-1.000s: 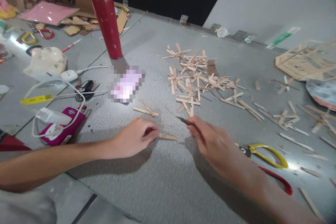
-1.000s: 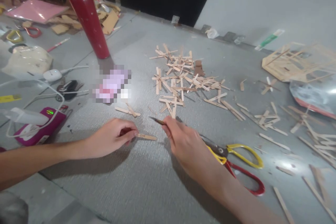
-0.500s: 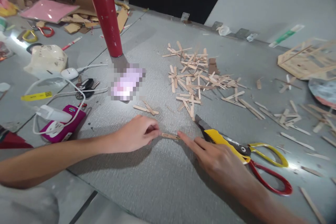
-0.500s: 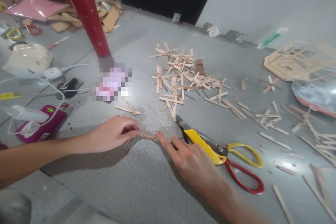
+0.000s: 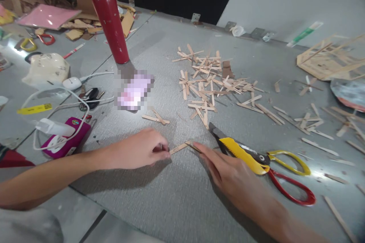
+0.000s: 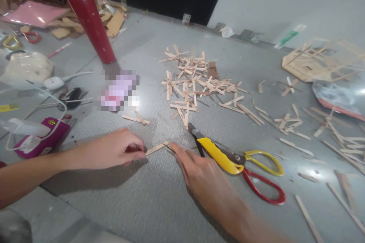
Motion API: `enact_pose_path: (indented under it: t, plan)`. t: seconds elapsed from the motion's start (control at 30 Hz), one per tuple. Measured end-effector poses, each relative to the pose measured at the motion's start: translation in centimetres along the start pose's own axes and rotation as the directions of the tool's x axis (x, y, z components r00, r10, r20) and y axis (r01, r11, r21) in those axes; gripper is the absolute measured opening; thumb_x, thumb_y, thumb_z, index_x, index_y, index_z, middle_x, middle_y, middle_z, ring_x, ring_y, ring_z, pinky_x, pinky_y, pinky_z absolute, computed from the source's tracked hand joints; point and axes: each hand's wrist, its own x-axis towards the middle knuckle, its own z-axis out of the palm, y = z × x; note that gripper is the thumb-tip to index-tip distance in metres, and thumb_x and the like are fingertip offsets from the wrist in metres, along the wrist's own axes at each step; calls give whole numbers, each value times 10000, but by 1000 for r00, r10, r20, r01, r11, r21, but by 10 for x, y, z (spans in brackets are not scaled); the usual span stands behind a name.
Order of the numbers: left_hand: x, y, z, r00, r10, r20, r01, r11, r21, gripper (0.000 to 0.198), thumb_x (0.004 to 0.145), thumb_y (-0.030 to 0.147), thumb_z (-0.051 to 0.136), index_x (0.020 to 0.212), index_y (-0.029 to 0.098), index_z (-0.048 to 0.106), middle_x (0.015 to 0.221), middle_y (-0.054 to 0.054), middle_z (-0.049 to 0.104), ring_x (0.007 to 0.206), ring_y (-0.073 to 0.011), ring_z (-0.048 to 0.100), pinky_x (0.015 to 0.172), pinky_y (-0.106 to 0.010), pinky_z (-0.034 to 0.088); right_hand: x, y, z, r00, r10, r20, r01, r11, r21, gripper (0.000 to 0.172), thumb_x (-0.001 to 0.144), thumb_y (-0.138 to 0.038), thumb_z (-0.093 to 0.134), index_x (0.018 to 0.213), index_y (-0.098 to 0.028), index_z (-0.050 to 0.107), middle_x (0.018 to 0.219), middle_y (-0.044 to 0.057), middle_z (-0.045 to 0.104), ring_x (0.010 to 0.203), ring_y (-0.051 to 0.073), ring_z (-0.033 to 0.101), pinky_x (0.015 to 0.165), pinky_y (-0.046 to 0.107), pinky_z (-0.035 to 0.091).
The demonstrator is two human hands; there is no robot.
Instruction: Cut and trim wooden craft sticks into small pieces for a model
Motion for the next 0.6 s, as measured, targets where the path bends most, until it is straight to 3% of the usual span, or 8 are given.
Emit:
enact_pose_path:
  t: [0.07, 0.2, 0.27, 0.33, 0.4, 0.47, 0.6]
  plan:
    - [0, 4, -3, 999, 50, 7, -50, 999, 19, 290, 1000, 299, 608, 775, 175, 743, 660, 6, 699, 580, -117, 578, 619, -244, 388, -1, 0, -3, 999, 8, 36, -9, 999, 43, 496, 999, -117, 419, 1466, -195, 568, 856, 55, 767, 618, 165, 698, 653, 272, 618]
    - [2, 6, 0, 986, 153, 69, -151, 988, -38, 143, 975, 243, 666, 957, 215, 805, 808, 9, 778, 659, -117, 649, 687, -229, 450, -4, 4, -9, 995, -13, 99, 3, 994, 107, 557, 964, -95, 462, 1504, -209, 537, 806, 40, 746, 573, 150, 662, 623, 251, 590]
    - [5, 1, 5, 979, 204, -15, -204, 979, 25, 143, 984, 268, 668, 989, 199, 793, 825, -8, 764, 709, -137, 661, 722, -244, 477, -5, 6, -11, 994, -19, 107, 8, 994, 108, 573, 949, -83, 474, 1502, -216, 541, 784, 31, 732, 563, 142, 648, 598, 237, 563]
    - [10, -6, 11, 932, 313, -184, -283, 944, 169, 159, 974, 289, 690, 1048, 166, 760, 946, -58, 748, 909, -196, 675, 876, -308, 503, -8, 9, -12, 994, -18, 110, 8, 996, 85, 607, 924, -46, 465, 1502, -213, 541, 760, 17, 713, 565, 138, 643, 575, 230, 529]
    - [15, -12, 18, 867, 435, -244, -355, 882, 310, 392, 937, 317, 742, 1272, 131, 663, 1204, -141, 692, 1199, -284, 590, 1044, -414, 468, -11, 12, -12, 992, -23, 124, 18, 999, 46, 681, 863, 14, 451, 1501, -205, 538, 751, 4, 695, 575, 139, 647, 557, 236, 493]
    - [19, -16, 22, 832, 501, -238, -386, 831, 400, 539, 924, 316, 751, 1412, 179, 564, 1366, -160, 606, 1338, -327, 487, 1127, -504, 413, -14, 13, -11, 989, -37, 146, 37, 999, -2, 734, 797, 52, 449, 1480, -195, 557, 745, -8, 676, 567, 141, 647, 544, 255, 463]
    - [22, -11, 25, 851, 500, -162, -370, 788, 491, 453, 968, 264, 635, 1416, 242, 571, 1473, -148, 525, 1448, -383, 377, 1207, -659, 252, -16, 10, -11, 979, -92, 182, 107, 991, -76, 715, 773, 74, 450, 1426, -177, 597, 734, -25, 649, 524, 129, 632, 525, 286, 424]
